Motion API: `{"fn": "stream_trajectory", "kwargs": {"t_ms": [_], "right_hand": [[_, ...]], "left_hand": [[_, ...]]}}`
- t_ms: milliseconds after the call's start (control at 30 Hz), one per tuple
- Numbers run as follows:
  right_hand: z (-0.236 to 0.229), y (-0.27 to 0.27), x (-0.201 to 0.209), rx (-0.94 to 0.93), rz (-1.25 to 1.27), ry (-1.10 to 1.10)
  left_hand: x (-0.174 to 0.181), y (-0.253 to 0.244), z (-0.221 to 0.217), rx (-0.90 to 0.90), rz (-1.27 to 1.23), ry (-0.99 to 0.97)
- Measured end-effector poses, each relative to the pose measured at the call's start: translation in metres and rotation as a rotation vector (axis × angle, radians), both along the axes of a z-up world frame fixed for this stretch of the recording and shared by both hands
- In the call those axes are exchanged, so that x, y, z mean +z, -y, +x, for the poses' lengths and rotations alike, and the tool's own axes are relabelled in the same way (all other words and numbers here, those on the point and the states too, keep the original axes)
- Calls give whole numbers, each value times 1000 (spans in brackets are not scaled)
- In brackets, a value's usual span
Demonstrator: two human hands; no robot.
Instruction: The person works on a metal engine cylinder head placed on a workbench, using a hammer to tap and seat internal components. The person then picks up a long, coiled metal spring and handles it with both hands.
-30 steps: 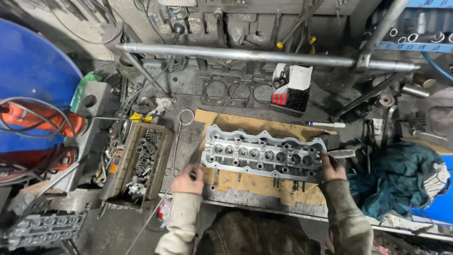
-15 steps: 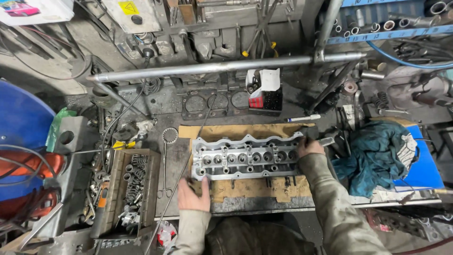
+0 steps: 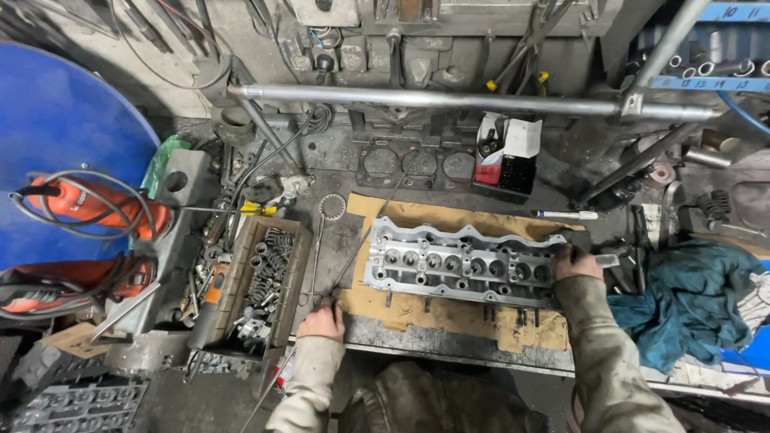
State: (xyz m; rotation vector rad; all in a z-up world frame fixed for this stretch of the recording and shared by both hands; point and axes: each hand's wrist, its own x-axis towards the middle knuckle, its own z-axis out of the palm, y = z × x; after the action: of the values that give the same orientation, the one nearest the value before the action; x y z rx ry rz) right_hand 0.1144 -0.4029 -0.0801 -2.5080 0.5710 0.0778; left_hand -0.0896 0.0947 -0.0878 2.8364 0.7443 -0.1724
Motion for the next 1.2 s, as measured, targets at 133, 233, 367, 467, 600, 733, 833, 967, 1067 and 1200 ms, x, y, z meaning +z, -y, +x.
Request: {"fn": "stream_trajectory", "kwargs": {"t_ms": [133,233,367,467,600,733,833,967,1067,1200], "right_hand": [[8,5,-9,16,-46,-38],[8,3,-7,64,-65,-88],[10,2,3,71,-118,-184],[4,-8,22,69,-120,-213],[8,-3,12,49,-115,-215],[4,-18,42,13,-105,-295],[0,-13,30,16,-120,-231],[13,-4,-5,69,-202,-141],[8,-3,-2,65,-210,-101],[5,-8,11,61,-183,-90]], "left_hand": [[15,-7,3,29,-19,-14],[24,-8,-3,16,-58,-30],[-9,-21,-6,13,-16,-83],[-10,-26,-11,28,-1,-167],[-9,-25,-19,44,10,-173],[36,-15,-15,49,-8,-236],[42,-13,-15,53,-22,-249],[73,-13,-5,15,-33,-317],[98,-9,17,29,-106,-435],[127,12,75,102,-346,-152]]}}
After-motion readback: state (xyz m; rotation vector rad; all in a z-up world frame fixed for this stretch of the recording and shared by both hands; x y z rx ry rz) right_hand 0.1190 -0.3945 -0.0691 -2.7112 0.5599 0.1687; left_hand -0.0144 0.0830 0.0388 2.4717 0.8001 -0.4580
